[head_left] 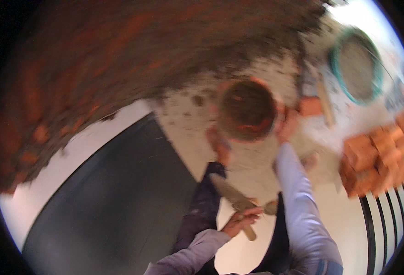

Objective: The person builds a brick wall by applying mortar with a trowel, placing bricks, and tapping them into place, then uses a rotary hammer to drill into the adjacent structure.

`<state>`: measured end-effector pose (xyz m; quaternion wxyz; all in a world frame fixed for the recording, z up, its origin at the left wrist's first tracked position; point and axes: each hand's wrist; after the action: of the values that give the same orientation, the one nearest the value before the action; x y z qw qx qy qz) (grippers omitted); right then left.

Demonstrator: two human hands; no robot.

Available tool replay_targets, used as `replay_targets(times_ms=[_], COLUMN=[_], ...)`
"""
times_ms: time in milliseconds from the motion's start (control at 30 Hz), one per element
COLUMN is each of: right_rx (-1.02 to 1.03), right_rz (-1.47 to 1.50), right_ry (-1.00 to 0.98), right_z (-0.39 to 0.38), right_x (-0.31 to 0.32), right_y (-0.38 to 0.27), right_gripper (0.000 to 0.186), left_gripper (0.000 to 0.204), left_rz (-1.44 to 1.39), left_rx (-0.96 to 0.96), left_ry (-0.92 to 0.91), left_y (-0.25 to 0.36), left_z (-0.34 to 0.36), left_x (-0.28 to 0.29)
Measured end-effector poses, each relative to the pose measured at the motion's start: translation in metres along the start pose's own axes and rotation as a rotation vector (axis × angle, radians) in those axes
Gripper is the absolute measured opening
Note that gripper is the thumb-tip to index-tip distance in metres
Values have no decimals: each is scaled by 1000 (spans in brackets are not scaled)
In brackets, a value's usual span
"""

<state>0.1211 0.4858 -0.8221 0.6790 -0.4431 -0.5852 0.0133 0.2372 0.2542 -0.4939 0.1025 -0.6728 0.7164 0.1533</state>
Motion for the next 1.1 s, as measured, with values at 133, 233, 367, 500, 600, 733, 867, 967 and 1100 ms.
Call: replay_targets(times_ms=[133,233,367,500,600,733,867,967,1100], right_rx=[-498,-864,-500,237,885,1305,1332,1283,1333], right_rz=[277,787,835,815,653,365,-62,-125,-47], right_ry=[-147,-335,-677,-805,-711,-609,-688,-788,-805], right_z=[-23,-46,-7,12,4,-15,-13,-17,-20], right_x=[61,171,371,474,486,424,360,318,264], right_y=[-27,-17,-247,-517,-693,-871,-962,-975,-965], right_gripper=[42,68,79,82,77,68,57,53,56], left_gripper=[42,41,35,33,35,35,33,30,30], left_rz=[-155,-118,-240,-496,-718,-836,-770,-704,-734], left_rx=[-98,-311,-495,-865,-1050,-1003,-976,-958,-896], left_ry=[93,147,324,441,395,386,307,315,292], left_y=[-8,-22,20,98,142,178,192,180,167], left_z=[-15,-35,-121,-205,-257,-324,-333,-329,-332], left_x=[3,19,-11,-23,-11,10,38,56,69])
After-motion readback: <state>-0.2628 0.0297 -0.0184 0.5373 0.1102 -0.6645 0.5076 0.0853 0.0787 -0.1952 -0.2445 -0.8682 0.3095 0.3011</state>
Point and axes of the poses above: each hand's wrist, its own z-axis towards the middle knuckle, its own x-axis out of the back of the hand, y = z × x, and after that the axes turned 6 degrees about y, right-handed
